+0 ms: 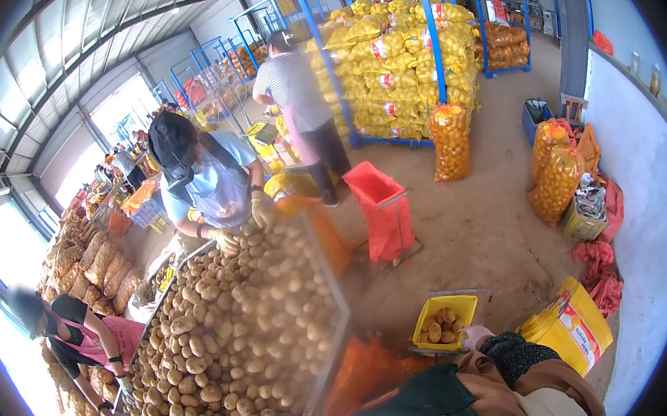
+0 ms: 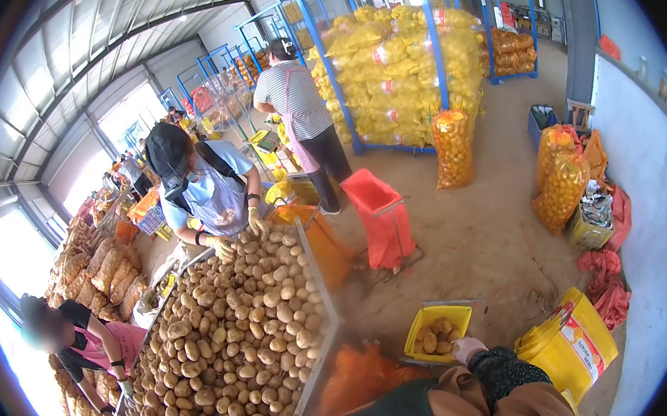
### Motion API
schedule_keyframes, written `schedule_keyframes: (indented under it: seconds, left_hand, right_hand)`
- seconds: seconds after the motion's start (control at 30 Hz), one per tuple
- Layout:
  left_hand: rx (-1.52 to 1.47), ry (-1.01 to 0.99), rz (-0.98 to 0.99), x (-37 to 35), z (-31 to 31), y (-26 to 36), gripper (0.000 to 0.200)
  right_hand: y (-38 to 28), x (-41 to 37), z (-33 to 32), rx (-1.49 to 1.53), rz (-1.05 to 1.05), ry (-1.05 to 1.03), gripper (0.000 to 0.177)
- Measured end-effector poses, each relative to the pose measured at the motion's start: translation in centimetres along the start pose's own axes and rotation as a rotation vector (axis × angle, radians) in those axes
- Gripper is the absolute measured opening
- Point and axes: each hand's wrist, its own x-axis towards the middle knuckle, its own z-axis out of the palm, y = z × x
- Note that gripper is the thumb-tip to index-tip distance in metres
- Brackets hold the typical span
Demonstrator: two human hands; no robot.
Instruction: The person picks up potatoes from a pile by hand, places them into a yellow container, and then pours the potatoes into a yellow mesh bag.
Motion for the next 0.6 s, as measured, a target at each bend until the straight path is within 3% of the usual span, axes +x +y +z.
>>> schedule_keyframes:
  seconds: [0.27,0.6]
  left_hand:
    - [0.026,0.016,0.021,-0.5,0.8,-0.9,0.058]
    - [-0.102,-0.168,-0.095,0.3,-1.7,0.4,0.065]
  right_hand:
    - [0.2,0.4,0.2,-0.029,-0.005,0.005,0.043]
    - [-0.2,0.9,0.2,-0.104,0.0,-0.024,0.041]
